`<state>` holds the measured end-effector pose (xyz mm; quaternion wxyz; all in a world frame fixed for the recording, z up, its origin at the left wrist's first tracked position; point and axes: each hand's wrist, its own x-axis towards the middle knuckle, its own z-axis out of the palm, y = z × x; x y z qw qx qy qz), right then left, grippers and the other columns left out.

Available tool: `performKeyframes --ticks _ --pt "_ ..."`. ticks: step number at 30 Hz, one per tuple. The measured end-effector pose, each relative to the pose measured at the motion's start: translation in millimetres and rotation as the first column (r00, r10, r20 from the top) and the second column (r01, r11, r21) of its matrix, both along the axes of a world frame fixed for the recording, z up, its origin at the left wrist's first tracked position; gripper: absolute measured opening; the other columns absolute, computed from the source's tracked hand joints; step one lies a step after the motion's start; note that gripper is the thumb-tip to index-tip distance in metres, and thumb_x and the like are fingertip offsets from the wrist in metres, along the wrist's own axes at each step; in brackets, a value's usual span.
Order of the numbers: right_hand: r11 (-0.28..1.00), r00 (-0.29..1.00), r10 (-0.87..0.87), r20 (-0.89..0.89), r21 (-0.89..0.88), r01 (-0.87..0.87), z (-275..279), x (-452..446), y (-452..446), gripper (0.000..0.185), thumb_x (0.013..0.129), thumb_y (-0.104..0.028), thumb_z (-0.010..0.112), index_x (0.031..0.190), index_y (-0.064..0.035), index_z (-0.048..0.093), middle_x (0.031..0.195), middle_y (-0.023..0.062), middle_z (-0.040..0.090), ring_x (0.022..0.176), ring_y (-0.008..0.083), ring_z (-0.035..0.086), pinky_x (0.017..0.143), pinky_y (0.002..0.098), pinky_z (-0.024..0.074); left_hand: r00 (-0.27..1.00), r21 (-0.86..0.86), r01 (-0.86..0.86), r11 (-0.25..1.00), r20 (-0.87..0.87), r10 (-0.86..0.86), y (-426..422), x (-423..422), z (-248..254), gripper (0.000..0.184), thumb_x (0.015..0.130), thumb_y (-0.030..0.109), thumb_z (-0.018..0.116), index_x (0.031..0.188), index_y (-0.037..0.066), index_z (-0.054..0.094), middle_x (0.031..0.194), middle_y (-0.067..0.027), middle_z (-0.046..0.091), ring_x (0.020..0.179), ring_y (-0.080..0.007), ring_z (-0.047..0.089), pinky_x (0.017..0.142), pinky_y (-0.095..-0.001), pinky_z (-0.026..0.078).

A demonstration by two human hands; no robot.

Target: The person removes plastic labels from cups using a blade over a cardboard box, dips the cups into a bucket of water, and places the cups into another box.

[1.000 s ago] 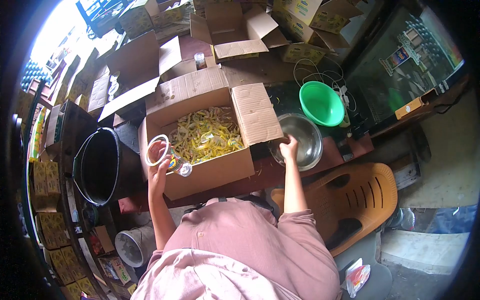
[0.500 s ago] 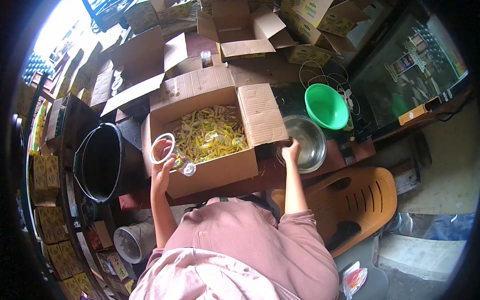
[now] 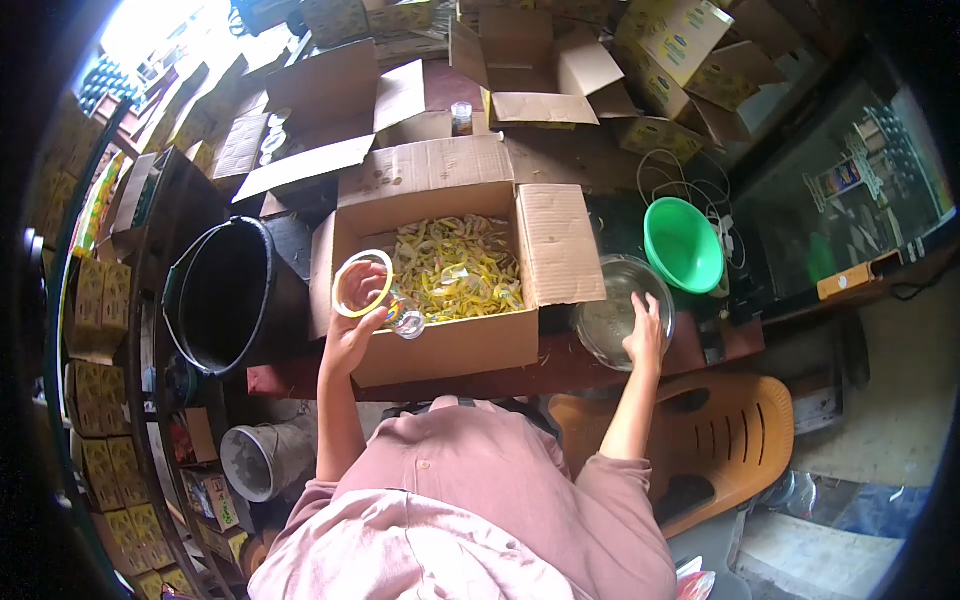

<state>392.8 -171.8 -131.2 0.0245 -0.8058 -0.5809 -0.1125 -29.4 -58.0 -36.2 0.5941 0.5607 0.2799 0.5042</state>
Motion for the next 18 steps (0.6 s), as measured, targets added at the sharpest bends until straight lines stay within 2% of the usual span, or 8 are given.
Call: performKeyframes --ticks 1,2,4,8,12,14,16,18 --pt "0.983 0.907 -0.038 -0.419 0.147 0.109 13 -19 3 0.063 0.065 -0.004 0.069 0.123 -0.0082 0.046 0.114 0.0118 0.048 0.086 0.0256 0.055 0.069 0.0321 0.0482 1.0 -0.005 0.017 1.0 -0.005 -0.017 2 -1 1 0.056 0.075 -0.002 0.061 0.123 0.006 0.034 0.116 -0.0091 0.045 0.104 -0.0169 0.045 0.084 -0.0287 0.039" --pt "0.938 0.651 0.007 -0.759 0.23 0.258 22 -29 10 0.065 0.064 -0.003 0.069 0.124 -0.0085 0.045 0.118 0.0119 0.044 0.089 0.0263 0.053 0.073 0.0329 0.0475 1.0 0.012 0.006 1.0 -0.001 -0.006 6 0 2 0.056 0.075 -0.002 0.061 0.123 0.007 0.034 0.116 -0.0091 0.045 0.104 -0.0169 0.045 0.084 -0.0287 0.039" --pt "0.896 0.901 0.118 -0.417 0.436 0.084 22 -31 10 0.059 0.066 -0.003 0.068 0.121 -0.0092 0.047 0.112 0.0093 0.048 0.083 0.0209 0.051 0.067 0.031 0.0462 1.0 0.027 0.001 1.0 -0.013 -0.001 7 -4 4 0.056 0.075 -0.001 0.061 0.123 0.007 0.034 0.115 -0.009 0.045 0.104 -0.0168 0.045 0.084 -0.0287 0.039" --pt "0.754 0.81 0.2 -0.552 0.614 0.232 50 -75 41 0.046 0.069 -0.001 0.065 0.113 -0.0064 0.053 0.102 0.0081 0.054 0.078 0.0197 0.053 0.061 0.0288 0.0446 0.99 0.048 -0.116 0.992 0.083 0.112 15 -33 19 0.054 0.075 -0.003 0.059 0.122 0.007 0.035 0.115 -0.0083 0.044 0.105 -0.0164 0.045 0.084 -0.0276 0.041" --pt "0.749 0.808 0.381 -0.449 0.662 0.015 83 -148 83 0.036 0.071 -0.001 0.063 0.106 -0.0048 0.057 0.096 0.0097 0.058 0.085 0.0215 0.057 0.066 0.0297 0.0462 0.825 -0.106 -0.296 0.949 0.473 0.31 35 -102 19 0.046 0.084 0.015 0.053 0.126 0.007 0.037 0.12 -0.0101 0.044 0.115 -0.0224 0.043 0.091 -0.0368 0.04" --pt "0.73 0.666 0.545 -0.51 0.679 -0.077 97 -196 106 0.035 0.071 -0.004 0.064 0.105 -0.0049 0.057 0.095 0.0098 0.059 0.087 0.0215 0.057 0.067 0.0298 0.0468 0.498 -0.301 -0.191 0.934 0.79 0.357 39 -128 16 0.041 0.086 0.03 0.05 0.118 0.004 0.044 0.118 -0.0112 0.048 0.112 -0.0253 0.045 0.093 -0.0434 0.038" --pt "0.722 0.439 0.669 -0.599 0.664 -0.193 114 -254 126 0.04 0.071 -0.008 0.067 0.109 -0.0053 0.056 0.1 0.0072 0.06 0.093 0.0185 0.057 0.07 0.0302 0.0473 0.283 -0.358 -0.035 0.933 0.892 0.353 41 -153 0 0.041 0.086 0.032 0.049 0.114 0.003 0.045 0.117 -0.0133 0.049 0.11 -0.0262 0.046 0.095 -0.0462 0.036" --pt "0.607 0.19 0.792 -0.58 0.716 -0.344 136 -321 141 0.05 0.068 -0.016 0.072 0.114 -0.0067 0.053 0.106 0.0085 0.058 0.096 0.0205 0.056 0.071 0.0311 0.0479 0.198 -0.358 0.069 0.931 0.92 0.339 40 -168 -22 0.043 0.087 0.034 0.048 0.113 0.0 0.045 0.113 -0.0182 0.051 0.108 -0.0297 0.048 0.096 -0.0487 0.034"
